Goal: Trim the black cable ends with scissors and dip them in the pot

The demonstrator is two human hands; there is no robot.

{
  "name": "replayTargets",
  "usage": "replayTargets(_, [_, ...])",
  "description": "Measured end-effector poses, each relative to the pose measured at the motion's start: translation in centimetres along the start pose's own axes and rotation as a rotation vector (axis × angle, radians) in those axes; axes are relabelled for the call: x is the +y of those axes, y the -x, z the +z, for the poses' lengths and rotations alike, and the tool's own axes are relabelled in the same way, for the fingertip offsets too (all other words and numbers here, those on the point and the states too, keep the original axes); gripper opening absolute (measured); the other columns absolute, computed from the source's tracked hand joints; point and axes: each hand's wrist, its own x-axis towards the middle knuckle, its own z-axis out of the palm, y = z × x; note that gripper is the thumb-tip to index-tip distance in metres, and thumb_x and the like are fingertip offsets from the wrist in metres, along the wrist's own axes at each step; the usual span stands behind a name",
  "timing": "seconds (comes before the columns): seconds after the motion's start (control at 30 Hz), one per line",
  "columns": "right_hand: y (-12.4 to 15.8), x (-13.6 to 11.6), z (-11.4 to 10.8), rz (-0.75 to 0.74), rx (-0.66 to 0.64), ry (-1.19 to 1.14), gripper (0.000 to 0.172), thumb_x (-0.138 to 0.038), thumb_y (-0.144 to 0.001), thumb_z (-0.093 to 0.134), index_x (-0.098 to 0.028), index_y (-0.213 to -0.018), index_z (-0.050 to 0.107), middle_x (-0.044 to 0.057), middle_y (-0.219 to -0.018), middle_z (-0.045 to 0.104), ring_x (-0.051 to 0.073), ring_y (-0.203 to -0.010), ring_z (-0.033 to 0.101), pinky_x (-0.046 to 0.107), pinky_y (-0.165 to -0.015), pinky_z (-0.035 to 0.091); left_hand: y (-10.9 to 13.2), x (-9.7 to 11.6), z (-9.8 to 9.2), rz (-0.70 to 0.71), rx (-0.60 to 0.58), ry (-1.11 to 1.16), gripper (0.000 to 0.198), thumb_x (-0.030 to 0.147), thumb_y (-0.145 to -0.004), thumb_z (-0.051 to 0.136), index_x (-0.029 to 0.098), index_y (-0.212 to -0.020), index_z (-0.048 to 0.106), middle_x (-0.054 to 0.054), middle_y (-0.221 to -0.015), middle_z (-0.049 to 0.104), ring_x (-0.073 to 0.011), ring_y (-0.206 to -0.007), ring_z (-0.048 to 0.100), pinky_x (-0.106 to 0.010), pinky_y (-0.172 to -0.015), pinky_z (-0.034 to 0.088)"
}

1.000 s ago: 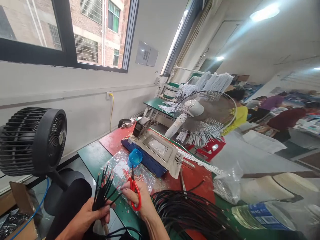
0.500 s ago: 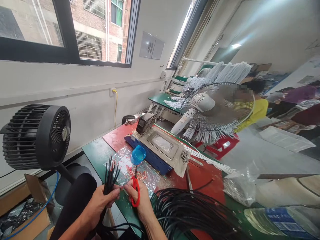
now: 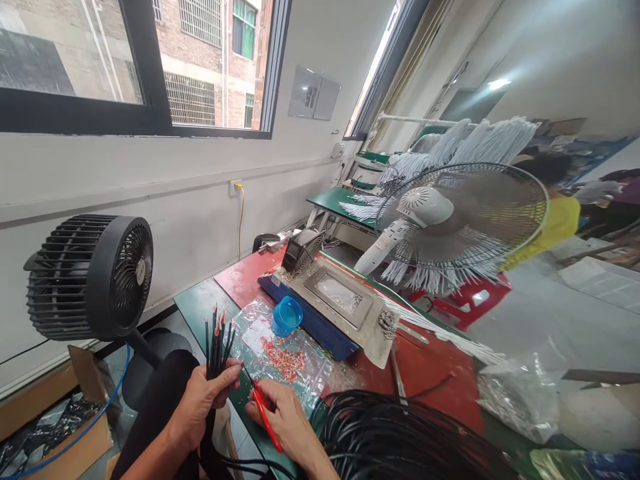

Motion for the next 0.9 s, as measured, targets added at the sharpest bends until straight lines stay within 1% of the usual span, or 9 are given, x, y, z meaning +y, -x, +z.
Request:
replayTargets(0.17, [-0.1, 0.5, 0.2, -0.004, 0.015, -0.025, 0.044, -0.048, -0.081, 0.049, -0.016, -0.053, 0.041, -0.005, -0.054, 0.032, 0.009, -0.054, 0.03, 0.023, -0.05, 0.017, -0.3, -0.3, -0.1, 0.032, -0.009, -0.043, 0.039, 0.042, -0.064, 0.072, 0.01, -0.084, 0.066, -0.001, -0.056, 0.051, -0.008, -0.045, 0.025, -0.026, -0.045, 0.012])
replayTargets(0.33, [-0.1, 0.5, 0.3, 0.035, -0.004, -0.042, 0.048, -0.051, -0.081, 0.048, -0.017, -0.051, 0.031, -0.005, -0.052, 0.028, 0.008, -0.053, 0.027, 0.023, -0.05, 0.016, -0.1, 0.1, 0.2, 0.032, 0.016, -0.078, 0.042, 0.045, -0.061, 0.072, 0.009, -0.082, 0.067, 0.0, -0.054, 0.049, -0.0086, -0.045, 0.024, -0.026, -0.045, 0.012])
replayTargets(0.5, [-0.2, 0.4, 0.3, 0.096, -0.006, -0.047, 0.051, -0.053, -0.079, 0.049, -0.017, -0.05, 0.026, -0.005, -0.052, 0.026, 0.008, -0.051, 0.026, 0.023, -0.049, 0.016, 0.0, -0.1, 0.2, 0.036, 0.018, -0.115, 0.039, 0.046, -0.062, 0.071, 0.011, -0.08, 0.067, 0.001, -0.054, 0.048, -0.0096, -0.045, 0.027, -0.026, -0.045, 0.014])
replayTargets(0.63, [-0.2, 0.6, 0.7, 0.115, 0.036, -0.088, 0.055, -0.055, -0.074, 0.054, -0.018, -0.047, 0.023, -0.005, -0.049, 0.023, 0.007, -0.048, 0.023, 0.023, -0.046, 0.014, -0.3, -0.7, -0.2, 0.036, 0.005, -0.117, 0.038, 0.045, -0.063, 0.071, 0.012, -0.083, 0.068, 0.0, -0.057, 0.05, -0.01, -0.045, 0.028, -0.026, -0.044, 0.015])
replayTargets(0.7, [-0.3, 0.7, 0.9, 0.137, 0.057, -0.196, 0.056, -0.058, -0.072, 0.054, -0.018, -0.046, 0.025, -0.006, -0.046, 0.024, 0.006, -0.045, 0.024, 0.022, -0.044, 0.015, -0.3, -0.7, -0.3, 0.028, -0.027, -0.094, 0.038, 0.044, -0.064, 0.071, 0.011, -0.083, 0.068, 0.001, -0.055, 0.047, -0.01, -0.046, 0.027, -0.026, -0.045, 0.016])
replayTargets(0.8, [-0.5, 0.7, 1.3, 0.244, 0.054, -0.506, 0.052, -0.064, -0.071, 0.05, -0.018, -0.051, 0.039, -0.007, -0.041, 0.032, 0.006, -0.037, 0.029, 0.02, -0.038, 0.018, -0.1, -0.6, -0.2, 0.013, -0.119, -0.05, 0.036, 0.041, -0.064, 0.072, 0.011, -0.083, 0.068, 0.004, -0.049, 0.039, -0.011, -0.048, 0.028, -0.026, -0.046, 0.019])
replayTargets(0.83, [-0.6, 0.7, 1.4, 0.276, 0.045, -0.608, 0.052, -0.067, -0.071, 0.049, -0.018, -0.054, 0.043, -0.007, -0.04, 0.035, 0.006, -0.033, 0.031, 0.019, -0.036, 0.019, 0.0, -0.6, -0.1, 0.006, -0.146, -0.039, 0.035, 0.04, -0.064, 0.072, 0.011, -0.083, 0.068, 0.004, -0.049, 0.039, -0.0114, -0.049, 0.029, -0.026, -0.047, 0.021])
replayTargets(0.9, [-0.7, 0.6, 1.4, 0.294, 0.035, -0.759, 0.055, -0.069, -0.07, 0.048, -0.016, -0.055, 0.049, -0.006, -0.038, 0.04, 0.006, -0.03, 0.034, 0.018, -0.033, 0.021, 0.2, -0.5, 0.1, -0.012, -0.18, -0.032, 0.033, 0.038, -0.064, 0.073, 0.01, -0.081, 0.068, 0.001, -0.053, 0.045, -0.0121, -0.051, 0.033, -0.027, -0.049, 0.023])
